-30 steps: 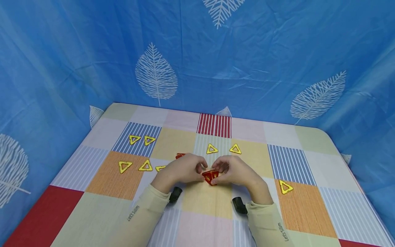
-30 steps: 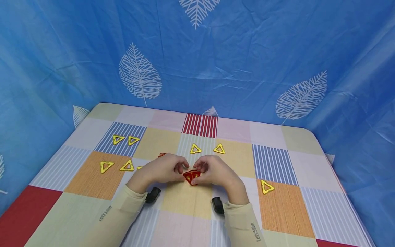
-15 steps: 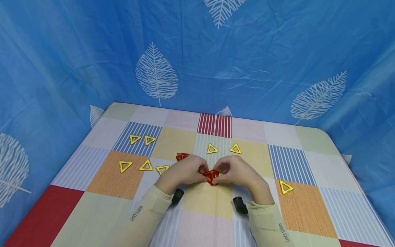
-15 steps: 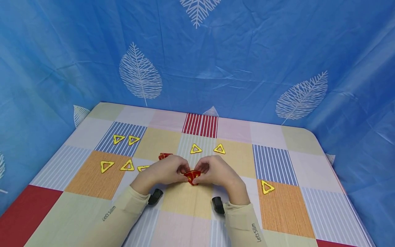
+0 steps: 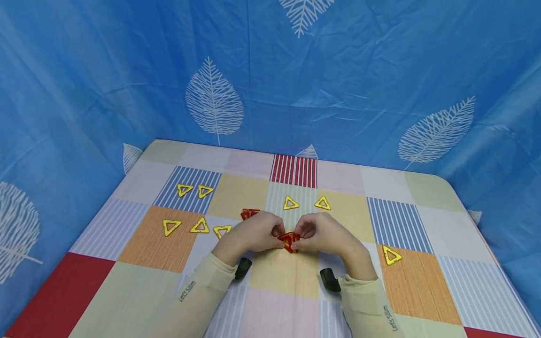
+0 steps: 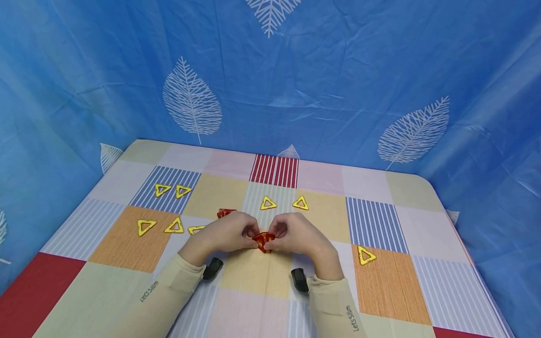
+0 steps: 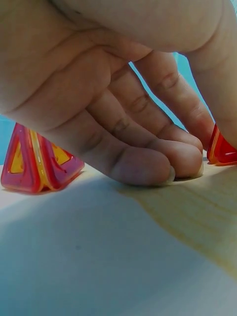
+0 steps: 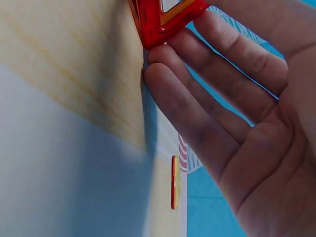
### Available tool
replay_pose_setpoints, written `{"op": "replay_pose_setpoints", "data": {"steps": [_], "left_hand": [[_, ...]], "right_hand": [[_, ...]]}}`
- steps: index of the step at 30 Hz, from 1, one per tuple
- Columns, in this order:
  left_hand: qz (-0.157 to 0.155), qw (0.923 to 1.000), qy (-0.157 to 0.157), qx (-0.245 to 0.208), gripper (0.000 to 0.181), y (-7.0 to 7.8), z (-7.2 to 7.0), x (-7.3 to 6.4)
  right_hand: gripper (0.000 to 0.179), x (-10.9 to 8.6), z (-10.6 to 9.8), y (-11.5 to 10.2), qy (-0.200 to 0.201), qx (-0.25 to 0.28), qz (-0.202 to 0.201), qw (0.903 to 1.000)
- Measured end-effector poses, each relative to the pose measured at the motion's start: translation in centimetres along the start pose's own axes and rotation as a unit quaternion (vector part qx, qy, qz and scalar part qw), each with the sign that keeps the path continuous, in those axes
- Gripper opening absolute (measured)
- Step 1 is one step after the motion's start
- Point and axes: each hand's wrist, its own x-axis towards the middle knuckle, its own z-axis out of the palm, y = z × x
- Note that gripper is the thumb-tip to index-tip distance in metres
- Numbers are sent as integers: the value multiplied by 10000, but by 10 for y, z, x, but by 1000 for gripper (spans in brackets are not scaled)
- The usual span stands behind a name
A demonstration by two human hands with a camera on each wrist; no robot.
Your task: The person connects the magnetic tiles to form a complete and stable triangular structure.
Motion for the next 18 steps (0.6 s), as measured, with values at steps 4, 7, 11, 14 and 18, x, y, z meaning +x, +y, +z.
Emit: {"op": "replay_pose_setpoints", "data": {"steps": [4, 7, 11, 14, 18], "left_hand": [[-4, 10000, 3, -1, 15, 0, 1, 1], [7, 10000, 3, 26, 16, 0, 1, 1], [40, 10000, 4, 39, 16, 0, 1, 2], [46, 10000, -1, 32, 16, -1, 1, 2], [35, 10000, 5, 70, 16, 0, 1, 2]], "right_hand": [[20, 0, 0, 1, -24, 45, -106, 9999], [20, 0, -1, 1, -38, 91, -120, 9999], [21, 1, 0, 1, -24, 73, -75, 9999], [23, 1, 0, 1, 0, 12, -42, 10000], [32, 3, 1, 1, 100, -32, -22, 9999]]}}
